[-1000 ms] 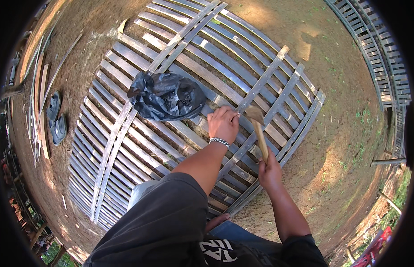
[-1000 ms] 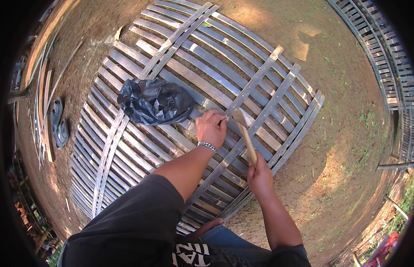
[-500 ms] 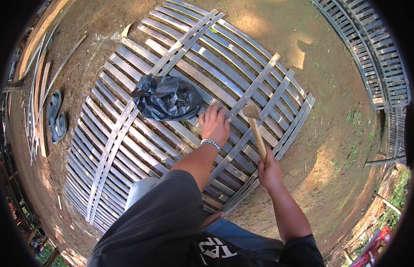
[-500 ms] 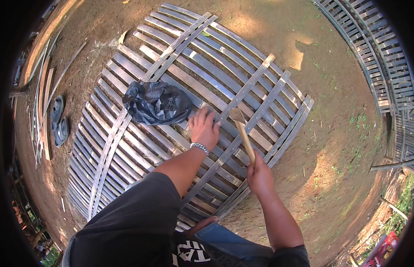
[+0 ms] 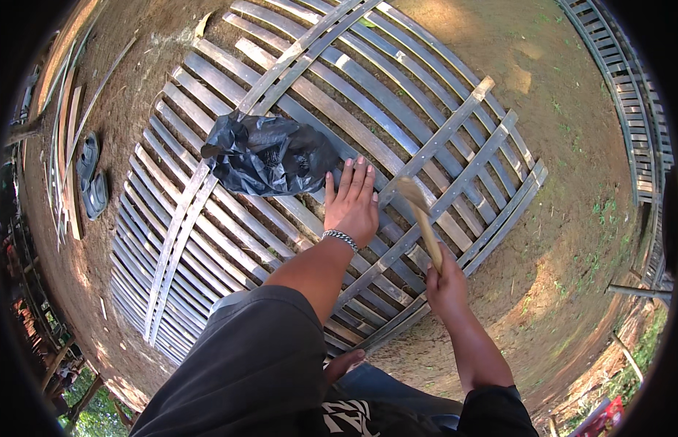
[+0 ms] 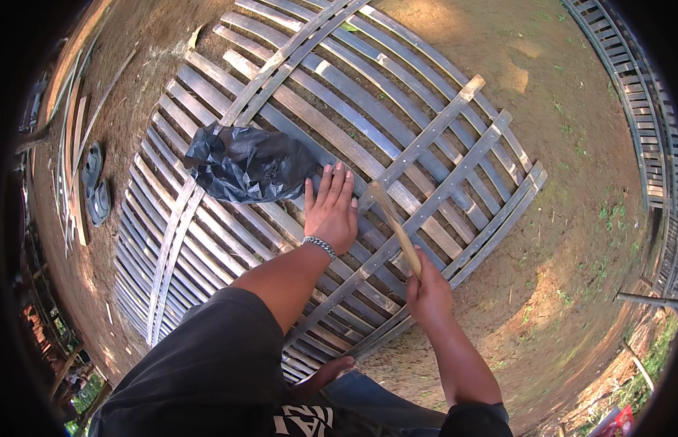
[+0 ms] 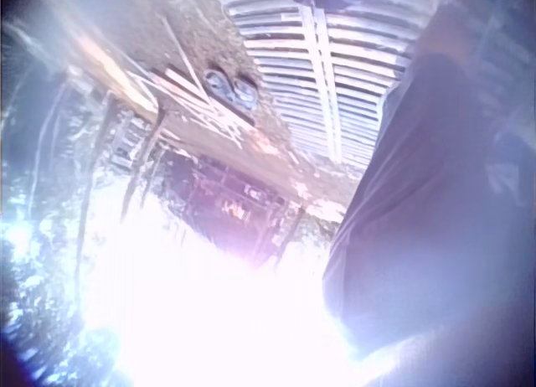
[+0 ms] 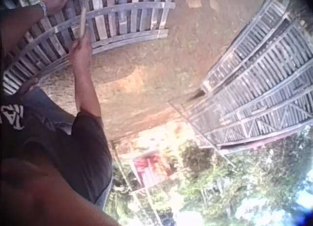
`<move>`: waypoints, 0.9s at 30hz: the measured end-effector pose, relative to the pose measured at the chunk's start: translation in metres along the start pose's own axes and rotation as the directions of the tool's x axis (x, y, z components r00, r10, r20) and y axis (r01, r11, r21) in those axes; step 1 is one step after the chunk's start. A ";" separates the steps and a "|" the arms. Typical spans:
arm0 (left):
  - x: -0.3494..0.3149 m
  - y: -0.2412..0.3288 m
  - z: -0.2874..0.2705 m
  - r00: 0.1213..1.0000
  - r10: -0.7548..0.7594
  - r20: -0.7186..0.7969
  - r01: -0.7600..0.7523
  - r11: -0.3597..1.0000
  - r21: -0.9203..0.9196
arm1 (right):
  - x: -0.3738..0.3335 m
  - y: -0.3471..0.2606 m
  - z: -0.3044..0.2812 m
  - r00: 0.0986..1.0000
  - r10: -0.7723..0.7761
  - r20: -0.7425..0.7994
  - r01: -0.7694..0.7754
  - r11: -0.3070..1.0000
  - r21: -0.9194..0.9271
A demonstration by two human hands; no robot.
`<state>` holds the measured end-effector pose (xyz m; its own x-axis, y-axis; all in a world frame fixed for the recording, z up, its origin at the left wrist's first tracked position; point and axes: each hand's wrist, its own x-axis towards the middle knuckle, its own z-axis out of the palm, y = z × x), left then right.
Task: The person uses a hammer to drive nails into a wooden pallet structure lying on the ground. They repeatedly pick up nails from a black plastic bag and secure the wooden slats together.
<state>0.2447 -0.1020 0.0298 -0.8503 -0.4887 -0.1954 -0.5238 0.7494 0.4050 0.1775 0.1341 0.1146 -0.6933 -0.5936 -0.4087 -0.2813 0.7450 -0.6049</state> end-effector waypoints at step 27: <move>-0.001 -0.005 0.001 1.000 0.014 -0.021 -0.014 1.000 0.004 | -0.008 -0.002 0.008 0.970 0.039 -0.241 0.004 0.984 0.178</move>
<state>0.2476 -0.1047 0.0273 -0.8562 -0.4876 -0.1709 -0.5123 0.7578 0.4041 0.1891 0.1355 0.1137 -0.8433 -0.4730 -0.2553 -0.1618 0.6763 -0.7186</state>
